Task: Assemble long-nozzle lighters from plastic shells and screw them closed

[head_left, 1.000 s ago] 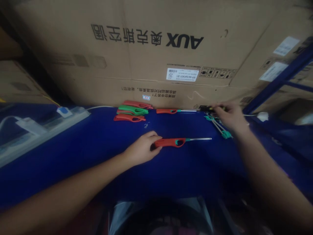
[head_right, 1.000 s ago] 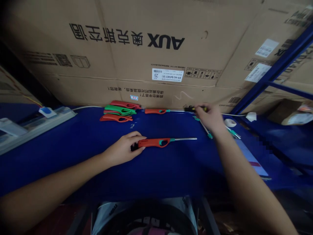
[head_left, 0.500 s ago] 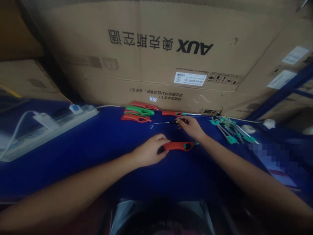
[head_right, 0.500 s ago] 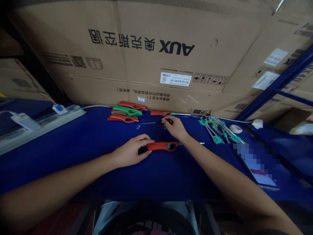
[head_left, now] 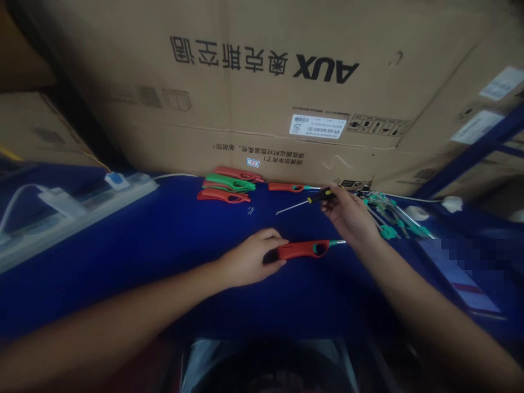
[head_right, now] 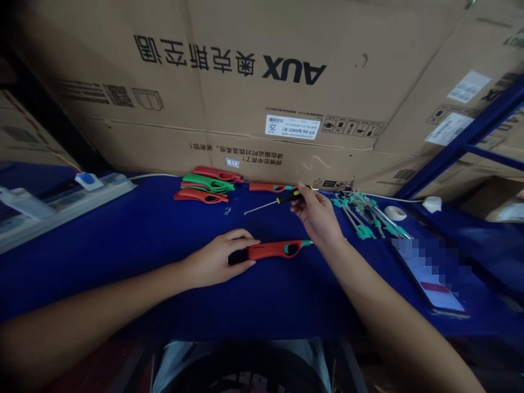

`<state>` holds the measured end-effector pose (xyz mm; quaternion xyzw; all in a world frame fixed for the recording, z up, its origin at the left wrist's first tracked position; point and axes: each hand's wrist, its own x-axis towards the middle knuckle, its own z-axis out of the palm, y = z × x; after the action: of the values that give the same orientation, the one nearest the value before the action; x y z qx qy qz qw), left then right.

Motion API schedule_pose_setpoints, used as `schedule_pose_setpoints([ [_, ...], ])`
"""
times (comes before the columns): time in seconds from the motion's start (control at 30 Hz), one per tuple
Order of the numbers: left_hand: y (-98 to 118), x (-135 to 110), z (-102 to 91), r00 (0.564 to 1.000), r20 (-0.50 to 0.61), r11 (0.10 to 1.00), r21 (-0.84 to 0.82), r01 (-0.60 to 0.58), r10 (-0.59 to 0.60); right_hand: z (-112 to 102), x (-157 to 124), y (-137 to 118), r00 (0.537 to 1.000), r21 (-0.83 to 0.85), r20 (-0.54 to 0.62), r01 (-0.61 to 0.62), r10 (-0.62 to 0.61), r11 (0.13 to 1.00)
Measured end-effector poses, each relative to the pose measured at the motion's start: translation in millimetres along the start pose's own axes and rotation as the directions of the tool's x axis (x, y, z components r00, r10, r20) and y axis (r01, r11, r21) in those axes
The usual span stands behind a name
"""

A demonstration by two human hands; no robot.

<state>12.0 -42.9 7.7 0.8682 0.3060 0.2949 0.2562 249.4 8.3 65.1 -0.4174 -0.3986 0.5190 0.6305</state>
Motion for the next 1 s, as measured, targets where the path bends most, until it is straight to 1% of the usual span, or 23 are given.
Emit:
schedule_pose_setpoints([
  [0.03,0.4,0.1,-0.1,1.000,-0.017,1.000,-0.014,0.016,-0.016,0.0,-2.8,0.4,1.000,-0.008,0.007,-0.017,0.018,1.000],
  [0.1,1.4,0.8,-0.6,0.994,-0.088,0.996,-0.066,0.060,-0.066,-0.2,-6.6,1.2,0.999,-0.028,0.029,-0.042,0.042,0.999],
  [0.17,3.3,2.2,-1.8,0.976,-0.180,0.983,-0.160,0.091,-0.119,-0.3,-8.8,1.4,0.997,-0.044,0.051,-0.058,0.061,0.997],
  [0.23,6.8,3.6,-3.3,0.954,-0.249,0.959,-0.263,0.102,-0.170,0.3,-10.6,1.1,0.995,-0.048,0.060,-0.082,0.085,0.995],
  [0.33,13.6,5.0,-6.1,0.933,-0.285,0.927,-0.358,0.108,-0.219,2.3,-14.5,0.3,0.990,-0.052,0.079,-0.115,0.119,0.992],
  [0.4,17.7,5.0,-8.1,0.933,-0.297,0.930,-0.356,0.089,-0.203,3.9,-17.6,0.0,0.987,-0.062,0.104,-0.118,0.124,0.991],
  [0.5,20.8,4.4,-10.9,0.934,-0.318,0.956,-0.284,0.073,-0.166,5.5,-21.2,-0.5,0.982,-0.069,0.142,-0.115,0.124,0.991],
  [0.6,21.4,3.7,-12.9,0.932,-0.334,0.972,-0.225,0.065,-0.139,6.0,-22.6,-1.6,0.982,-0.068,0.146,-0.112,0.121,0.991],
  [0.73,22.4,3.0,-13.4,0.927,-0.356,0.977,-0.208,0.040,-0.114,5.7,-22.2,-2.8,0.984,-0.065,0.144,-0.097,0.105,0.993],
  [1.0,22.0,2.2,-11.1,0.931,-0.346,0.980,-0.193,0.052,-0.118,6.6,-24.0,-0.1,0.990,-0.109,0.143,0.010,0.006,0.994],
])
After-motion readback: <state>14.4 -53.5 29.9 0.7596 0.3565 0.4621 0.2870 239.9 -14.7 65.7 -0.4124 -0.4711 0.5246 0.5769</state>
